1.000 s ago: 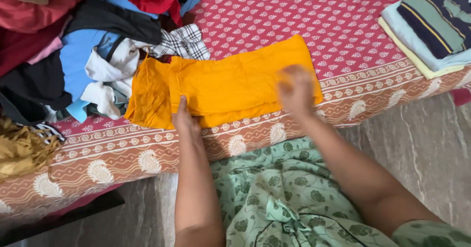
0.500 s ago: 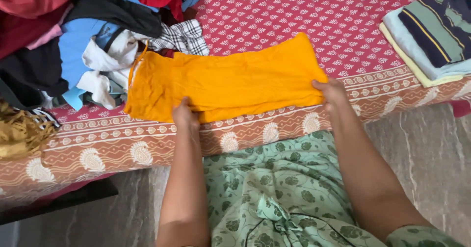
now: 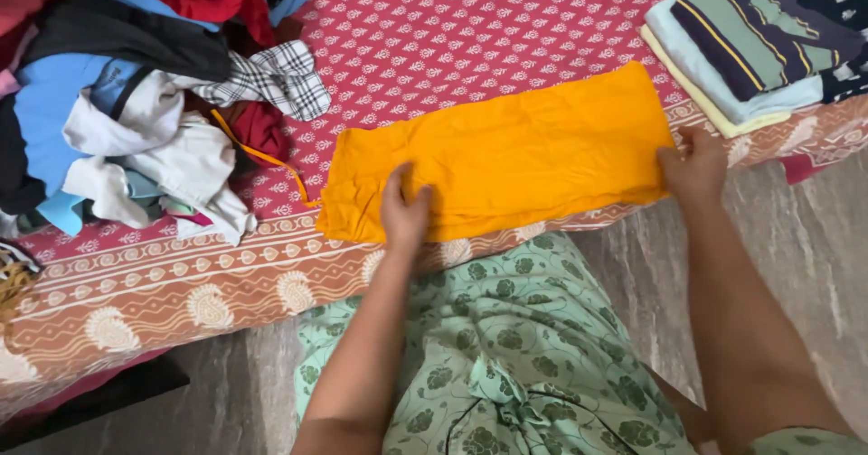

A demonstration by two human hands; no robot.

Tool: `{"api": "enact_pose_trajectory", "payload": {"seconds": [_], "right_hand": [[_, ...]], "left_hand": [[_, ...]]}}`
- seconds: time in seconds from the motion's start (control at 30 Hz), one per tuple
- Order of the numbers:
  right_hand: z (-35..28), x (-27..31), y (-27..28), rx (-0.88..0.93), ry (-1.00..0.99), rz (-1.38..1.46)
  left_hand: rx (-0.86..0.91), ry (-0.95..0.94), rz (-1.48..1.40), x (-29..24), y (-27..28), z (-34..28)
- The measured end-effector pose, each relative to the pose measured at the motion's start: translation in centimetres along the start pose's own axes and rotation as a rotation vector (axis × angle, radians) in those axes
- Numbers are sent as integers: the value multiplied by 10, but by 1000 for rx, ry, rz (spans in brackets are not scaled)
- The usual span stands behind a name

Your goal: Folding various pieces of clothing and a yellow garment on a bed.

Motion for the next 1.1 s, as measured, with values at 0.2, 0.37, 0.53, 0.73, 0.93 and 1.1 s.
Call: {"api": "enact_pose_trajectory", "payload": {"seconds": [0.2,0.37,0.53,0.73,0.93,1.1], "right_hand": [[-48,72,-57,-331,607,-228],[-53,82,-105,-102,397,-430],[-57,76,-114,19,252,-600],[-50,58,-117,2,305,-590],[-48,54,-146,-46,350,-618],[-115,136,-202,106,591,-438]], "left_hand": [[533,524,-170,-4,9,34],[578,127,-227,-63,58,57],[550,176,-112,-13,97,70],[463,34,498,17,85,67],[253,-261,996,-27,27,38],[410,-503,983,-16,-35,13]]}}
Point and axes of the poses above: each hand's wrist, its own z-axis towards the middle knuckle, its own y-axis out of the back of the hand, x = y × z, the point moved 4 cm from there along z, towards the middle knuckle, and after that the axes turned 6 degrees about -x, right-handed, at the moved point
